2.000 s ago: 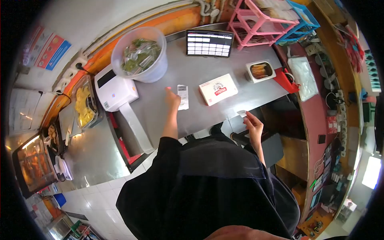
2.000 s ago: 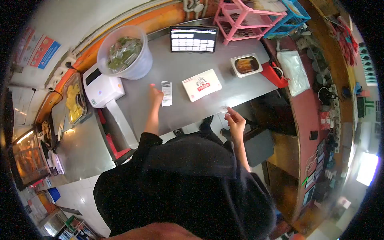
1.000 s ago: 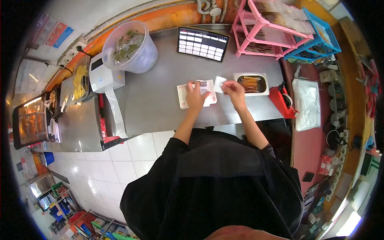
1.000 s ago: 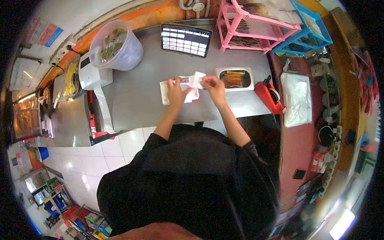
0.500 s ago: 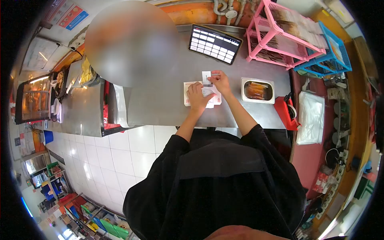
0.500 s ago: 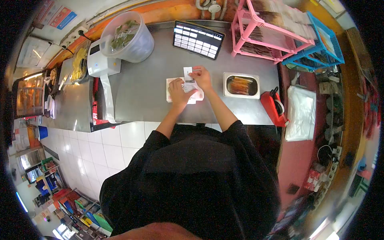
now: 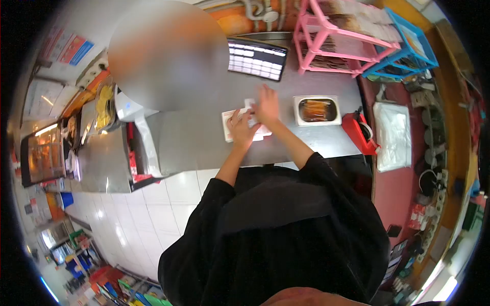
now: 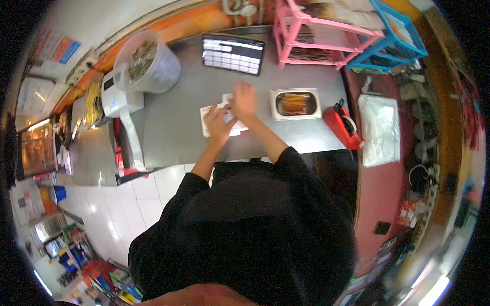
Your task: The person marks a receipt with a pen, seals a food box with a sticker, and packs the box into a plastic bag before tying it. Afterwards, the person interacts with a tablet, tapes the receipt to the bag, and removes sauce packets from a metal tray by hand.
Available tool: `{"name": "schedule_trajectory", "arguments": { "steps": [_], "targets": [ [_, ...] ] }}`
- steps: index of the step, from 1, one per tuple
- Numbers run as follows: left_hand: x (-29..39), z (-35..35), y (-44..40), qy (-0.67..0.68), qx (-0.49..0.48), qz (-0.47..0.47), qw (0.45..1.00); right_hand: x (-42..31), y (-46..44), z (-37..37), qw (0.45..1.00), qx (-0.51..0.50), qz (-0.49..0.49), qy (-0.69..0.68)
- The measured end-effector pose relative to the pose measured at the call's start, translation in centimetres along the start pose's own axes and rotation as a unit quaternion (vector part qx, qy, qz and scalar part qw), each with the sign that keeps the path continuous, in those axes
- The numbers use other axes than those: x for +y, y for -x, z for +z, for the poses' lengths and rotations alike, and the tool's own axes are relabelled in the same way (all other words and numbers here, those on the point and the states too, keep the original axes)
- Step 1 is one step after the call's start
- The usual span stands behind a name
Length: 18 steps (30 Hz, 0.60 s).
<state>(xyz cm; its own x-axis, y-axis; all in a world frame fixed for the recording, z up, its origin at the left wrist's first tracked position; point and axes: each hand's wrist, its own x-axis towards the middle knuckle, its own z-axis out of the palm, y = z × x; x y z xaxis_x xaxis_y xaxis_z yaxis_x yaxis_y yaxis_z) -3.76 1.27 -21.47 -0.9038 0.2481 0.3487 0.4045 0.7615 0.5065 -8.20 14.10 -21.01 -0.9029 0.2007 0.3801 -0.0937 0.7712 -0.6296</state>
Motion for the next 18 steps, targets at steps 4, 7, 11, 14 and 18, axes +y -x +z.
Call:
{"name": "schedule_trajectory", "arguments": {
  "steps": [4,7,11,14,18],
  "targets": [
    [-0.2,0.8,0.2,0.005,0.027,0.029,0.999,-0.7,0.9,0.1,0.959,-0.266,-0.049,0.078],
    [1.4,-0.3,-0.8,-0.04,-0.003,0.002,0.999,-1.1,0.6,-0.3,0.951,-0.281,0.014,0.125],
    [-1.0,-0.9,-5.4,0.04,-0.007,0.024,0.999,-5.6,-1.8,-2.7,0.99,-0.009,-0.051,0.13],
    [-1.7,-2.3,-14.1,0.133,0.08,0.069,0.985,-5.9,-2.6,-6.9,0.99,-0.097,-0.021,-0.096],
    [-7.1,2.1,-25.9,0.161,0.15,-0.013,0.975,-4.5,0.8,-13.3,0.99,-0.105,0.059,-0.073]
  ]
}}
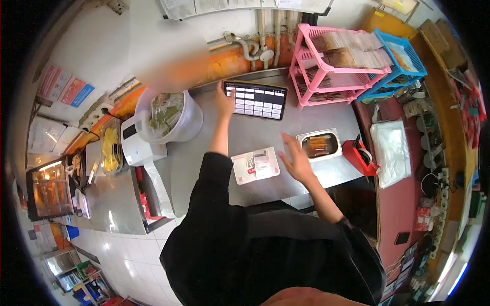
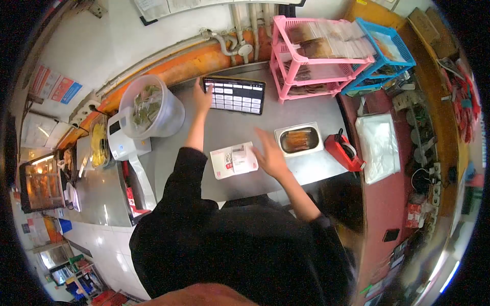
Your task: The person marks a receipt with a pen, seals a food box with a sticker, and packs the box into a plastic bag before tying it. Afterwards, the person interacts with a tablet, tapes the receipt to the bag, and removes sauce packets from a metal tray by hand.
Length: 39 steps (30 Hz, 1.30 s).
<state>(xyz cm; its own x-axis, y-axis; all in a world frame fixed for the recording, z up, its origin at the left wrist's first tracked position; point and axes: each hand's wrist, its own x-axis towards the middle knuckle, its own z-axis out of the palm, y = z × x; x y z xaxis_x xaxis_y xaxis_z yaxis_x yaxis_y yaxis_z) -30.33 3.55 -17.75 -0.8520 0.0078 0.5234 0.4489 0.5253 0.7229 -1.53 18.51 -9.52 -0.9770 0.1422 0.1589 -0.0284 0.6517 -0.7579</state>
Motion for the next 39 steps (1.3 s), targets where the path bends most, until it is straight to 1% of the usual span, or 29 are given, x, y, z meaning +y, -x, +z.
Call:
{"name": "schedule_trajectory", "arguments": {
  "steps": [1,2,3,4,6,8,10,11,13,14,17,18,20,21,22,23,25,26,27,28,30,31,32,33,34,36,37,38,39],
  "targets": [
    [-1.1,0.3,-1.2,0.005,-0.002,0.002,1.0,0.8,1.3,-1.5,0.999,0.009,0.015,0.031],
    [-2.1,0.6,-2.2,0.131,-0.055,-0.097,0.985,1.4,2.7,-2.9,0.999,0.03,0.041,0.01],
    [-3.0,1.0,-2.7,0.252,-0.109,-0.195,0.942,2.0,4.2,-4.2,0.996,0.06,0.064,0.035],
    [-4.4,1.8,-2.9,0.256,-0.116,-0.197,0.939,2.6,5.9,-5.3,0.989,0.091,0.118,0.022],
    [-6.8,3.2,-2.3,0.398,-0.076,-0.176,0.897,3.0,8.9,-7.5,0.969,0.131,0.204,0.045],
    [-6.4,3.3,-2.0,0.398,-0.065,-0.177,0.898,4.0,11.6,-8.8,0.95,0.172,0.259,0.041],
    [-5.7,3.2,-2.1,0.317,-0.04,-0.18,0.93,4.0,13.2,-9.7,0.934,0.195,0.298,0.037],
    [-5.4,3.0,-2.1,0.3,-0.032,-0.169,0.938,4.3,13.9,-9.9,0.932,0.21,0.289,0.058],
    [-9.4,3.9,-2.4,0.123,-0.044,-0.09,0.987,6.2,15.2,-9.6,0.926,0.222,0.299,0.057],
    [-9.6,3.3,-2.5,0.199,-0.087,-0.169,0.961,6.7,16.3,-10.2,0.922,0.231,0.305,0.053],
    [-5.9,1.8,-2.1,0.096,-0.073,-0.09,0.989,5.7,16.0,-13.7,0.922,0.206,0.296,0.143],
    [-7.6,2.4,-2.0,0.158,-0.031,-0.134,0.978,6.7,16.2,-15.2,0.921,0.206,0.286,0.164],
    [-6.8,1.1,-1.4,0.286,0.019,-0.151,0.946,10.0,16.5,-18.7,0.903,0.253,0.23,0.262],
    [-6.2,0.2,-0.6,0.247,0.029,-0.156,0.956,10.6,16.0,-21.1,0.895,0.272,0.272,0.227],
    [-5.3,-0.8,0.5,0.205,0.044,-0.162,0.964,13.4,16.3,-22.9,0.877,0.317,0.237,0.27],
    [-3.9,-2.0,2.1,0.211,0.048,-0.164,0.963,14.8,16.0,-25.1,0.851,0.36,0.222,0.31],
    [-2.4,-4.1,5.2,0.21,0.057,-0.165,0.962,21.3,16.4,-29.2,0.832,0.391,0.252,0.302],
    [-2.7,-4.8,7.2,0.165,0.06,-0.138,0.975,25.2,16.7,-30.6,0.832,0.41,0.218,0.302],
    [-2.5,-5.2,8.7,0.119,0.064,-0.113,0.984,29.0,16.9,-31.7,0.852,0.401,0.27,0.202],
    [-1.0,-5.9,10.2,0.109,0.07,-0.113,0.985,32.3,17.3,-32.1,0.857,0.395,0.267,0.194],
    [3.0,-7.4,14.1,0.046,0.018,-0.152,0.987,37.2,16.9,-32.3,0.93,0.117,0.317,0.147],
    [4.3,-7.5,15.5,0.035,0.032,-0.151,0.987,37.5,15.9,-31.8,0.937,0.089,0.308,0.139],
    [5.2,-7.1,16.9,0.053,0.033,-0.188,0.98,37.9,15.2,-31.8,0.943,0.08,0.296,0.131],
    [6.0,-7.0,18.4,0.07,0.035,-0.226,0.971,38.1,14.6,-31.8,0.939,0.075,0.29,0.17],
    [6.7,-6.7,19.8,0.039,0.037,-0.223,0.973,38.2,13.8,-31.3,0.936,0.065,0.278,0.207],
    [7.3,-6.0,21.6,0.016,0.05,-0.244,0.968,38.5,13.3,-30.8,0.92,0.019,0.147,0.363],
    [6.3,-5.5,23.0,0.058,0.047,-0.165,0.983,38.8,12.8,-30.5,0.908,-0.025,0.213,0.361],
    [8.2,-5.0,22.9,0.09,0.069,-0.212,0.971,37.3,11.9,-30.5,0.894,-0.068,0.245,0.369],
    [11.1,-5.1,22.6,0.095,0.051,-0.211,0.972,37.3,12.1,-30.1,0.893,-0.055,0.236,0.379]
  ]
}}
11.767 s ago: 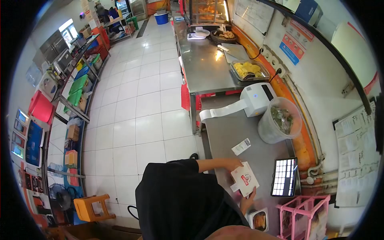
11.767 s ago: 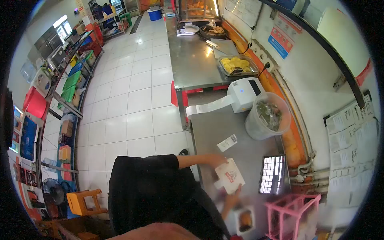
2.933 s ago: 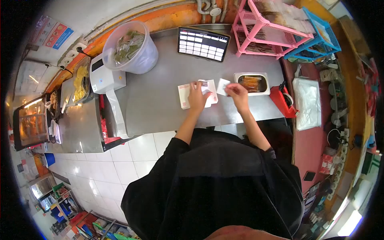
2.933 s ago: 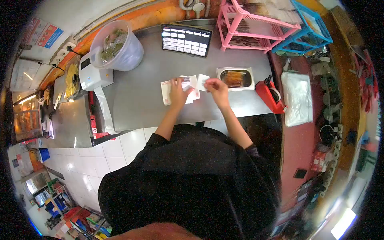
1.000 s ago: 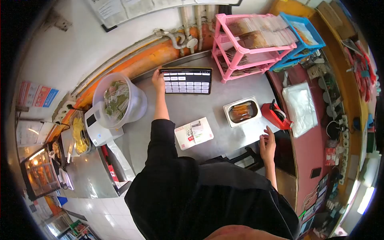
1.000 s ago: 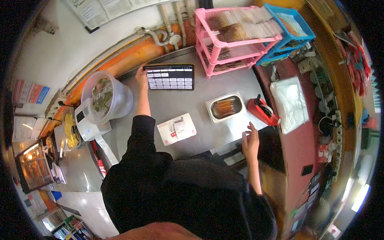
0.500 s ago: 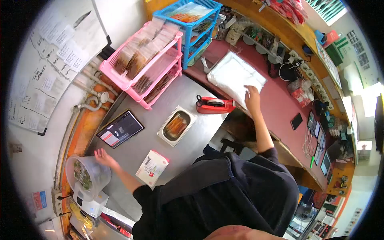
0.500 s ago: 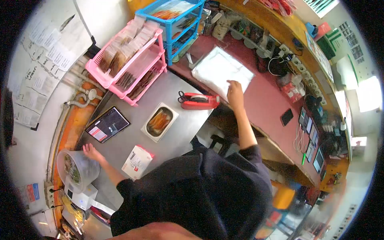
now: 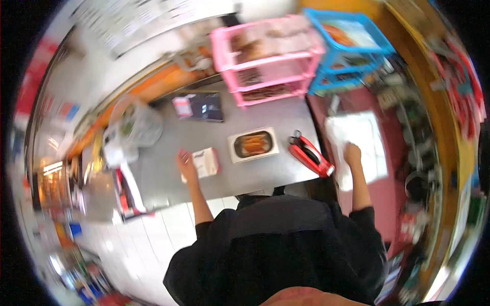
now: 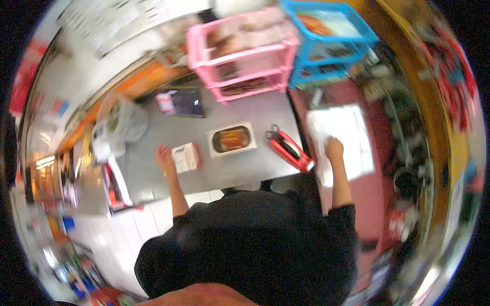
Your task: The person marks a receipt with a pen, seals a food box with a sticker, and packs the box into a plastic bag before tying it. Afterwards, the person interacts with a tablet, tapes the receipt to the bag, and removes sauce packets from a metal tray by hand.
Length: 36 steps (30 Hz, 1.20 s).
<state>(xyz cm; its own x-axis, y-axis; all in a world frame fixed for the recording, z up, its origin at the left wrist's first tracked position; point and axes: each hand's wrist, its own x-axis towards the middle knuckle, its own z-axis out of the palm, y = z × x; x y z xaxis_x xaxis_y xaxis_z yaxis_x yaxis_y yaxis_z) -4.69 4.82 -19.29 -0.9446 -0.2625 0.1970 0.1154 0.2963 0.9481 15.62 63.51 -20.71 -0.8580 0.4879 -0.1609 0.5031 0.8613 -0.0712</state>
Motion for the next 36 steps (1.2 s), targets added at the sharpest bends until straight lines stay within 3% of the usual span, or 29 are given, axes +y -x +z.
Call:
{"name": "schedule_trajectory", "arguments": {
  "steps": [2,5,7,8,9,10,12,14,15,16,17,19,20,22,23,24,25,27,28,29,31,33,34,35,36],
  "targets": [
    [1.8,0.4,1.1,0.022,0.007,0.024,0.999,0.6,-0.7,1.4,0.997,0.006,-0.026,0.067],
    [5.4,0.3,2.6,0.034,0.045,-0.01,0.998,4.7,-1.7,2.9,0.976,0.141,-0.158,-0.046],
    [6.1,-0.7,3.8,0.009,0.017,-0.028,0.999,6.2,-1.9,1.4,0.984,0.091,-0.082,-0.126],
    [6.6,-1.2,4.2,0.009,0.046,-0.03,0.998,5.7,-1.3,-0.9,0.978,0.054,-0.017,-0.202],
    [7.0,-1.7,4.7,0.006,0.042,-0.03,0.999,5.0,-0.6,-2.4,0.944,0.058,0.022,-0.323],
    [7.2,-2.0,5.2,0.004,0.034,-0.03,0.999,5.8,-0.8,-2.3,0.95,0.085,0.019,-0.3],
    [7.3,-2.6,6.0,0.01,0.06,-0.032,0.998,7.2,-1.4,-2.8,0.949,0.008,-0.007,-0.316],
    [7.3,-3.2,6.8,0.014,0.08,-0.029,0.996,8.3,-1.4,-3.4,0.914,-0.058,0.039,-0.399],
    [7.4,-3.4,7.0,0.014,0.089,-0.03,0.995,9.1,-1.6,-3.5,0.945,-0.031,0.027,-0.324],
    [7.5,-3.5,7.1,0.014,0.097,-0.03,0.995,9.5,-1.6,-5.3,0.988,-0.006,-0.025,-0.151],
    [7.6,-3.7,7.2,0.014,0.103,-0.03,0.994,12.0,-2.9,-4.0,0.991,0.065,-0.109,-0.038],
    [7.5,-4.1,7.3,0.022,0.112,-0.028,0.993,13.9,-3.6,-4.1,0.956,0.219,-0.177,-0.082],
    [7.5,-4.4,7.2,0.03,0.109,-0.025,0.993,16.0,-4.9,-3.0,0.954,0.221,-0.182,-0.084],
    [7.9,-4.8,7.2,0.04,0.113,-0.016,0.993,21.0,-9.1,0.6,0.914,0.17,-0.085,-0.357],
    [7.9,-4.9,7.1,0.051,0.113,-0.009,0.992,20.4,-8.6,-0.1,0.913,0.173,-0.085,-0.359],
    [7.9,-4.8,7.0,0.055,0.114,-0.006,0.992,20.4,-8.5,-1.4,0.903,0.315,-0.108,-0.271],
    [7.8,-5.0,7.0,0.048,0.112,-0.008,0.992,18.1,-7.0,-4.5,0.868,0.457,-0.097,-0.166],
    [8.0,-5.2,7.1,0.039,0.109,-0.008,0.993,6.8,0.1,-14.4,0.821,0.496,0.076,-0.272],
    [8.4,-5.4,7.2,0.031,0.107,-0.015,0.994,8.0,-0.7,-14.8,0.803,0.573,0.054,-0.157],
    [8.9,-5.3,7.2,0.025,0.104,-0.022,0.994,6.5,0.4,-16.5,0.801,0.575,0.06,-0.156],
    [10.6,-3.9,7.0,0.007,0.077,0.001,0.997,-1.5,2.7,-23.2,0.835,0.538,0.016,-0.114],
    [14.6,-2.1,6.9,-0.025,-0.007,0.064,0.998,-11.0,5.3,-27.2,0.854,0.394,-0.048,-0.337],
    [17.6,-0.9,6.9,-0.034,-0.065,0.107,0.992,-12.5,3.6,-25.7,0.884,0.383,-0.066,-0.261],
    [20.4,-0.1,6.7,-0.075,-0.136,0.163,0.974,-15.9,3.0,-24.7,0.84,0.26,-0.244,-0.41],
    [21.7,1.3,6.2,-0.005,-0.199,0.215,0.956,-19.3,3.3,-23.1,0.827,0.184,-0.349,-0.4]
  ]
}}
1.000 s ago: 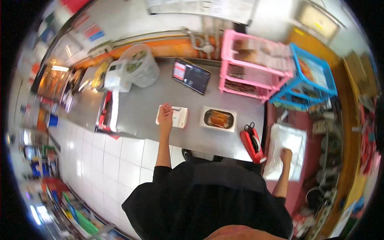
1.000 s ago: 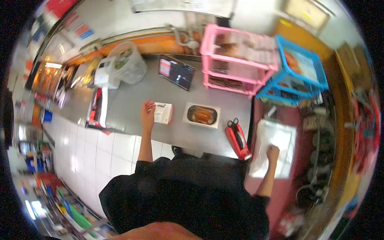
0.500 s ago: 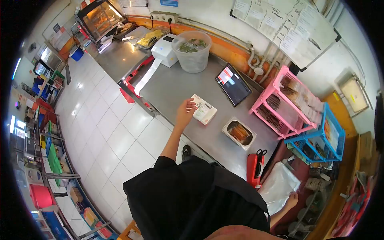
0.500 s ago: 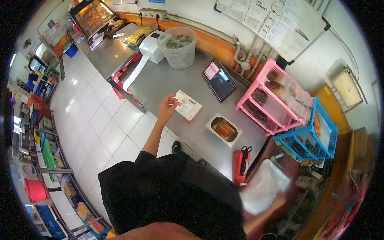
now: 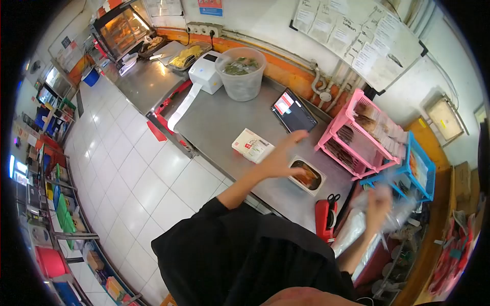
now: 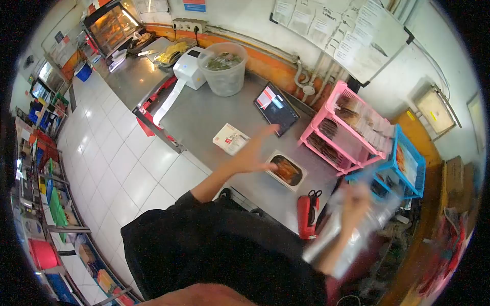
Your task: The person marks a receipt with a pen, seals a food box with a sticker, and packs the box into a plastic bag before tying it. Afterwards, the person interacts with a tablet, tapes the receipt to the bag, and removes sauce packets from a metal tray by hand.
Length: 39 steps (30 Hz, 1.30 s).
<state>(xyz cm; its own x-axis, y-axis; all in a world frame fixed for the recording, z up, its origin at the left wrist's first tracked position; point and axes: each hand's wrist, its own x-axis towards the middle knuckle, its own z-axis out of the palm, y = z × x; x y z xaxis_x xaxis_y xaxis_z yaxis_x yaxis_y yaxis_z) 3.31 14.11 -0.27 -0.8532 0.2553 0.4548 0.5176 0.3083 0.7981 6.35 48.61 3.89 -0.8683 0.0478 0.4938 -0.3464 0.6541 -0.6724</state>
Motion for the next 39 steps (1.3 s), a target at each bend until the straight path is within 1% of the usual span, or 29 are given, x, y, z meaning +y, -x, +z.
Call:
{"name": "schedule_trajectory", "arguments": {
  "steps": [1,2,3,4,5,7,8,10,11,12,14,17,18,19,20,21,22,23,24,26,27,28,29,31,33,34,35,37,39],
  "targets": [
    [1.5,0.3,-1.2,-0.032,-0.016,0.069,0.997,-3.5,0.3,4.3,0.998,-0.003,-0.058,0.017],
    [2.8,-0.1,-1.8,-0.064,-0.033,0.137,0.988,-6.5,-0.1,6.4,0.99,-0.141,-0.018,-0.004],
    [3.4,-1.1,-2.0,-0.067,-0.03,0.137,0.988,-9.9,-1.1,8.2,0.942,-0.262,-0.026,-0.206],
    [3.9,-2.3,-2.3,-0.077,-0.044,0.162,0.983,-11.8,-2.0,9.5,0.903,-0.359,-0.054,-0.231],
    [3.9,-3.2,-2.4,-0.086,-0.062,0.187,0.977,-13.6,-2.8,10.2,0.903,-0.357,-0.056,-0.231],
    [2.5,-5.8,-1.4,0.002,-0.152,0.05,0.987,-16.3,-4.1,11.0,0.866,-0.392,-0.006,-0.309],
    [2.2,-7.3,-0.8,0.027,-0.221,-0.016,0.975,-16.3,-4.6,11.8,0.873,-0.38,0.002,-0.306],
    [1.4,-10.2,0.7,0.027,-0.209,-0.022,0.977,-15.9,-6.2,13.4,0.832,-0.296,0.136,-0.449],
    [-1.1,-11.5,1.9,0.014,-0.209,-0.009,0.978,-16.2,-7.1,13.9,0.838,-0.281,0.139,-0.446],
    [-3.5,-13.0,3.0,0.001,-0.207,0.001,0.978,-16.6,-7.9,14.5,0.817,-0.272,0.157,-0.483],
    [-4.0,-18.2,3.4,0.042,-0.274,-0.068,0.958,-15.8,-8.7,16.1,0.785,-0.263,0.184,-0.53],
    [-5.3,-24.6,4.1,0.033,-0.287,-0.022,0.957,-16.7,-7.8,20.2,0.771,-0.259,0.204,-0.545],
    [-5.2,-26.3,4.1,0.094,-0.281,-0.045,0.954,-16.9,-7.4,21.6,0.743,-0.27,0.208,-0.576],
    [-5.6,-27.7,3.8,0.154,-0.274,-0.067,0.947,-18.0,-7.1,22.5,0.713,-0.268,0.251,-0.597],
    [-6.6,-28.6,4.0,0.155,-0.282,-0.062,0.945,-17.0,-6.7,23.9,0.694,-0.273,0.242,-0.621],
    [-8.0,-29.1,4.6,0.259,-0.26,-0.126,0.922,-16.0,-6.4,25.4,0.674,-0.277,0.232,-0.645],
    [-9.7,-29.7,5.2,0.357,-0.235,-0.192,0.884,-16.5,-6.2,26.1,0.676,-0.269,0.232,-0.646],
    [-12.2,-30.3,5.9,0.356,-0.243,-0.192,0.882,-17.1,-6.2,26.7,0.644,-0.258,0.232,-0.681],
    [-15.1,-30.7,6.6,0.208,-0.334,-0.153,0.906,-17.6,-6.1,27.3,0.611,-0.248,0.23,-0.716],
    [-16.1,-31.7,6.5,0.056,-0.421,-0.109,0.899,-17.5,-6.0,28.1,0.598,-0.217,0.226,-0.737],
    [-14.5,-32.2,5.7,0.099,-0.434,-0.104,0.889,-17.1,-5.9,28.1,0.584,-0.193,0.222,-0.757],
    [-13.8,-32.6,5.1,0.142,-0.446,-0.099,0.878,-16.0,-5.7,28.1,0.541,-0.183,0.238,-0.786],
    [-14.6,-33.2,5.1,0.146,-0.452,-0.101,0.874,-15.3,-5.5,28.2,0.568,-0.199,0.183,-0.777],
    [-17.0,-34.7,5.4,0.423,-0.31,-0.068,0.849,-16.9,-5.0,28.1,0.624,-0.142,0.209,-0.739],
    [-19.4,-33.4,4.5,0.678,-0.184,0.046,0.71,-15.8,-4.5,28.3,0.637,-0.125,0.219,-0.728],
    [-20.1,-33.4,4.1,0.702,-0.05,0.005,0.71,-16.3,-4.5,28.7,0.651,-0.113,0.223,-0.717],
    [-20.6,-33.3,3.8,0.711,0.086,-0.034,0.697,-17.1,-4.5,28.8,0.658,-0.115,0.171,-0.724],
    [-17.4,-30.8,2.1,0.724,0.202,-0.079,0.654,-17.0,-4.4,29.4,0.674,-0.112,0.15,-0.714],
    [-16.8,-28.0,2.4,0.803,-0.049,0.024,0.593,-16.4,-4.0,30.9,0.661,-0.095,0.162,-0.726]
  ]
}}
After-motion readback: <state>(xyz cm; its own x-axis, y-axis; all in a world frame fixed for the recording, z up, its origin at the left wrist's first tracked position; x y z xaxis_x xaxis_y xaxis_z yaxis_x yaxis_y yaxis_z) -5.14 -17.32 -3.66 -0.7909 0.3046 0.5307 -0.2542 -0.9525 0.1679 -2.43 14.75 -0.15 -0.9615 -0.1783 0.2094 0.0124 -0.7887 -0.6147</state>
